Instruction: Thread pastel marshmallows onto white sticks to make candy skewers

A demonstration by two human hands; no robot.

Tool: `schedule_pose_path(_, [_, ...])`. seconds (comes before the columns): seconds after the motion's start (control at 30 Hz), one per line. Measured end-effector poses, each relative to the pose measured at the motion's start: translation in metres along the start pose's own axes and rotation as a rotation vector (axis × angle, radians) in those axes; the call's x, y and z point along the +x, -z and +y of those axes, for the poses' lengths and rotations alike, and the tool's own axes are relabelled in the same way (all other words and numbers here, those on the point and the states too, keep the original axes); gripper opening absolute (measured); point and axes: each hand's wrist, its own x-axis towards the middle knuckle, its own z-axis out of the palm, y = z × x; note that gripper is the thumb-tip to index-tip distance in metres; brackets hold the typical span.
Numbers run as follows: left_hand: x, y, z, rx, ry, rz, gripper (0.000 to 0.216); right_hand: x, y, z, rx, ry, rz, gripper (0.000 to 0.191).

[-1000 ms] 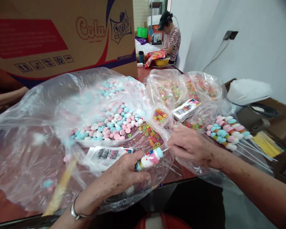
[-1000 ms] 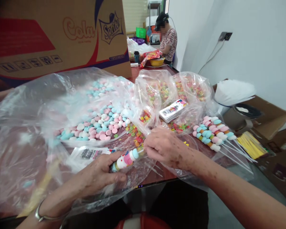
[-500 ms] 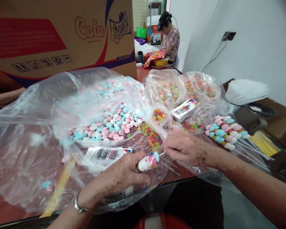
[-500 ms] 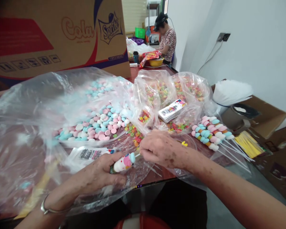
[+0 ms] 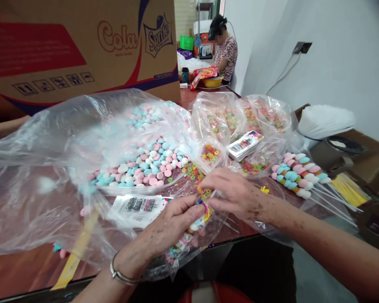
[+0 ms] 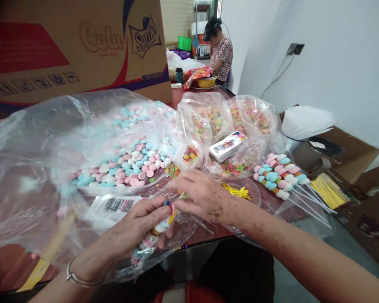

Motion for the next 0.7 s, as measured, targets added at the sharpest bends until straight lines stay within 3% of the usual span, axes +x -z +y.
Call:
schedule_pose_path(0.1, [0.004,-0.004,0.001,-0.071,-0.002,0.124,0.034,0.001,-0.002,-0.005,0.008,-0.203,0.179,0.037])
schedule_pose_path(0.4, [0.012,-0.016,-0.020,-0.082,-0.111,0.487,0.035,0.005,-0.014,-0.014,0.214,-0.223,0.037,0.039])
schedule_pose_path(0.57, [0.015,-0.015,-0.013,-0.079,-0.189,0.590,0.033,0.008,-0.019,-0.018,0.532,-0.459,0.084,0.063])
schedule_pose_path(0.63, [0.016,-0.013,-0.009,-0.011,-0.259,0.653,0.028,0.008,-0.023,-0.022,0.600,-0.585,0.080,0.057])
schedule_pose_path(0.7, [0.017,-0.013,-0.008,0.045,-0.311,0.670,0.026,0.008,-0.027,-0.025,0.604,-0.652,0.019,0.032])
